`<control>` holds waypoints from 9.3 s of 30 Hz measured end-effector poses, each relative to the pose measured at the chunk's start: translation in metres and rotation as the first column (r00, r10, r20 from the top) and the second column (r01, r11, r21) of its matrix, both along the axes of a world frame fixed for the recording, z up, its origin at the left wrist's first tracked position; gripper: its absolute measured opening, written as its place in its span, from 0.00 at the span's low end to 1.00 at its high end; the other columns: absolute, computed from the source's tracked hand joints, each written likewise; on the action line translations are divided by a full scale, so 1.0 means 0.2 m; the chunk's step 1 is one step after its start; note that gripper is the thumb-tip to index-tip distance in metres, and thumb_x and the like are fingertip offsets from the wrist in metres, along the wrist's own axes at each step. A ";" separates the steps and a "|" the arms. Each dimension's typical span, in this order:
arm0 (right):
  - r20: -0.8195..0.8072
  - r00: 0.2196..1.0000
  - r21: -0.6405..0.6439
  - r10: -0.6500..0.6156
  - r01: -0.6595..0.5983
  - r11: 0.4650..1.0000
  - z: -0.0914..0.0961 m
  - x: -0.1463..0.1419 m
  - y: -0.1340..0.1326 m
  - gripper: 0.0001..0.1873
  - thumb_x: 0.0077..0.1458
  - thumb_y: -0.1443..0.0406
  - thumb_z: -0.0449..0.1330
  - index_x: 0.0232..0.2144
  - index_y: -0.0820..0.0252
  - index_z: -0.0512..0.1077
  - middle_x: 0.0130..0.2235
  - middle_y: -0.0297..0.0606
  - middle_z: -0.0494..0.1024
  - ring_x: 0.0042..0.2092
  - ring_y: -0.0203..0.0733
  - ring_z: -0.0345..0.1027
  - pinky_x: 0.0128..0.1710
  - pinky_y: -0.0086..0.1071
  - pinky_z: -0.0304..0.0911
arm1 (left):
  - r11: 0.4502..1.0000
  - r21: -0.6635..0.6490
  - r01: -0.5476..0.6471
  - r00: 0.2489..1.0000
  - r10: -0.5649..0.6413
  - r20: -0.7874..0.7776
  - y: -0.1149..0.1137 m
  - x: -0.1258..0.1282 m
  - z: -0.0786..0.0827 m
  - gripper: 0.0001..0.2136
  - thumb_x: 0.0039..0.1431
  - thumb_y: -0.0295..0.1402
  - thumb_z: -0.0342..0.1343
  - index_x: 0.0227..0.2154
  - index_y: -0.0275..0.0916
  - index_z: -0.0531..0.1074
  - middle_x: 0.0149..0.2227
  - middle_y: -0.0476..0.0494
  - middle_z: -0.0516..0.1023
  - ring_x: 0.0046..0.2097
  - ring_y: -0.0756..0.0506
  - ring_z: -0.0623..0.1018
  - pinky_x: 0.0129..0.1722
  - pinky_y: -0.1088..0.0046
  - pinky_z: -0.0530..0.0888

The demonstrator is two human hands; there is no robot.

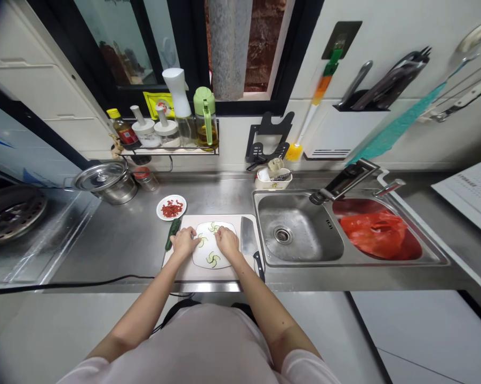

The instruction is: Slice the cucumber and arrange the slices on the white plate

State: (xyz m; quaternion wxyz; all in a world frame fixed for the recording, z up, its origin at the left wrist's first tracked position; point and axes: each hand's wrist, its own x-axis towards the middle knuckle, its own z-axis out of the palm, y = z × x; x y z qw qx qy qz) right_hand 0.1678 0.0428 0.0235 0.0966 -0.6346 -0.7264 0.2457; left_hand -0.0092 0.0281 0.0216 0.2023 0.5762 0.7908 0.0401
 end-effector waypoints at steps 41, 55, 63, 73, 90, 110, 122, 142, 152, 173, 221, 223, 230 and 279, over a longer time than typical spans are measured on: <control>-0.358 0.926 0.289 0.117 -0.010 0.957 0.27 -0.16 0.19 0.15 0.58 0.57 0.49 0.35 0.58 0.72 0.29 0.35 0.73 0.32 0.37 0.65 0.35 0.28 0.56 | 0.861 0.424 -0.279 0.931 0.135 0.340 -0.26 0.02 0.13 0.09 0.57 0.35 0.51 0.40 0.42 0.72 0.33 0.46 0.75 0.41 0.44 0.73 0.48 0.64 0.60; 0.062 0.867 0.105 0.494 -0.498 0.861 0.12 -0.86 0.81 0.11 0.56 0.67 0.53 0.37 0.54 0.75 0.40 0.37 0.76 0.41 0.38 0.66 0.36 0.26 0.53 | 0.843 0.464 -0.270 0.910 0.067 0.409 -0.28 0.03 0.06 0.08 0.58 0.34 0.50 0.38 0.44 0.72 0.31 0.46 0.75 0.36 0.45 0.74 0.45 0.61 0.62; 0.137 0.811 0.086 0.569 -0.582 0.808 0.02 -1.00 0.85 0.10 0.55 0.68 0.54 0.37 0.55 0.74 0.42 0.38 0.74 0.42 0.38 0.66 0.37 0.27 0.54 | 0.833 0.463 -0.303 0.905 0.100 0.413 -0.29 -0.05 0.01 0.08 0.56 0.32 0.51 0.38 0.44 0.73 0.30 0.48 0.75 0.34 0.46 0.74 0.44 0.63 0.64; 0.000 0.858 0.098 0.513 -0.511 0.854 -0.05 -1.02 0.87 0.12 0.61 0.63 0.49 0.34 0.58 0.73 0.40 0.39 0.75 0.39 0.36 0.66 0.36 0.26 0.55 | 0.844 0.427 -0.323 0.901 0.136 0.411 -0.30 -0.09 0.00 0.09 0.58 0.35 0.50 0.38 0.44 0.73 0.30 0.47 0.74 0.35 0.45 0.74 0.45 0.61 0.64; -0.788 0.605 -0.318 -0.111 -0.246 0.916 0.12 -0.58 0.70 0.08 0.45 0.61 0.61 0.26 0.60 0.70 0.23 0.29 0.71 0.21 0.28 0.55 0.19 0.22 0.48 | 0.845 0.421 -0.329 0.879 0.111 0.463 -0.24 0.02 0.02 0.10 0.56 0.37 0.51 0.39 0.42 0.73 0.30 0.48 0.75 0.35 0.46 0.74 0.47 0.62 0.63; -0.148 0.976 0.125 0.163 -0.145 0.982 -0.10 0.08 0.27 0.07 0.55 0.65 0.54 0.32 0.57 0.73 0.34 0.34 0.75 0.36 0.36 0.64 0.35 0.26 0.53 | 0.948 0.246 -0.203 0.944 0.123 0.305 0.11 0.16 0.03 0.09 0.56 0.39 0.54 0.38 0.44 0.72 0.35 0.47 0.75 0.44 0.42 0.72 0.45 0.65 0.58; 0.036 0.967 0.105 0.251 -0.254 0.962 -0.10 0.04 0.25 0.11 0.61 0.64 0.50 0.37 0.57 0.73 0.39 0.37 0.75 0.41 0.38 0.62 0.39 0.28 0.51 | 0.982 0.179 -0.056 0.982 0.022 0.187 0.16 0.20 -0.03 0.08 0.58 0.41 0.54 0.37 0.45 0.71 0.39 0.45 0.74 0.45 0.41 0.70 0.45 0.63 0.57; 0.102 0.959 0.073 0.266 -0.274 0.959 -0.09 0.03 0.25 0.12 0.62 0.63 0.49 0.37 0.57 0.73 0.40 0.39 0.74 0.43 0.40 0.62 0.40 0.29 0.51 | 0.990 0.138 -0.017 0.989 -0.003 0.146 0.19 0.23 -0.05 0.08 0.59 0.41 0.52 0.37 0.45 0.72 0.41 0.43 0.74 0.47 0.41 0.69 0.45 0.62 0.56; 0.093 0.957 0.068 0.273 -0.280 0.958 -0.09 0.03 0.26 0.11 0.60 0.65 0.50 0.37 0.57 0.73 0.39 0.39 0.74 0.43 0.40 0.62 0.40 0.30 0.52 | 0.993 0.121 -0.005 0.991 -0.012 0.135 0.19 0.23 -0.06 0.09 0.59 0.41 0.51 0.36 0.45 0.74 0.41 0.43 0.74 0.47 0.40 0.68 0.45 0.62 0.56; 0.078 0.976 0.048 0.204 -0.208 0.977 -0.09 0.02 0.25 0.09 0.60 0.63 0.52 0.37 0.57 0.72 0.41 0.39 0.74 0.43 0.40 0.62 0.39 0.30 0.52 | 0.991 0.134 0.007 0.993 -0.023 0.113 0.18 0.25 -0.07 0.08 0.59 0.40 0.52 0.36 0.45 0.73 0.41 0.43 0.74 0.47 0.40 0.68 0.46 0.61 0.56; -0.294 0.949 0.263 -0.112 0.193 0.945 0.12 0.17 0.25 0.11 0.55 0.61 0.51 0.31 0.56 0.72 0.29 0.32 0.72 0.33 0.37 0.64 0.33 0.27 0.53 | 0.851 0.356 -0.385 0.887 0.236 0.397 -0.03 -0.04 0.08 0.11 0.54 0.41 0.54 0.37 0.43 0.75 0.32 0.48 0.73 0.37 0.44 0.72 0.44 0.64 0.61; -0.323 0.942 0.274 -0.086 0.181 0.945 0.14 0.12 0.27 0.10 0.55 0.60 0.52 0.31 0.56 0.72 0.29 0.32 0.72 0.33 0.37 0.64 0.33 0.27 0.54 | 0.848 0.363 -0.387 0.882 0.226 0.413 -0.06 -0.05 0.08 0.11 0.54 0.41 0.54 0.37 0.43 0.75 0.31 0.48 0.73 0.37 0.44 0.72 0.44 0.65 0.61; -0.224 0.959 0.245 0.175 -0.118 0.962 0.14 -0.27 0.44 0.09 0.56 0.63 0.53 0.34 0.57 0.73 0.32 0.34 0.74 0.35 0.37 0.64 0.36 0.27 0.55 | 0.860 0.360 -0.361 0.887 0.198 0.417 -0.11 -0.03 0.10 0.10 0.55 0.39 0.55 0.36 0.43 0.75 0.31 0.48 0.74 0.37 0.45 0.72 0.44 0.65 0.61; -0.842 0.441 -0.413 -0.311 -0.155 0.897 0.09 -0.69 0.53 0.12 0.42 0.59 0.62 0.30 0.61 0.72 0.23 0.29 0.70 0.19 0.26 0.51 0.17 0.21 0.44 | 0.754 0.359 -0.550 0.751 0.260 0.607 -0.07 -0.12 0.08 0.15 0.57 0.44 0.50 0.38 0.40 0.74 0.29 0.49 0.73 0.30 0.49 0.71 0.39 0.71 0.68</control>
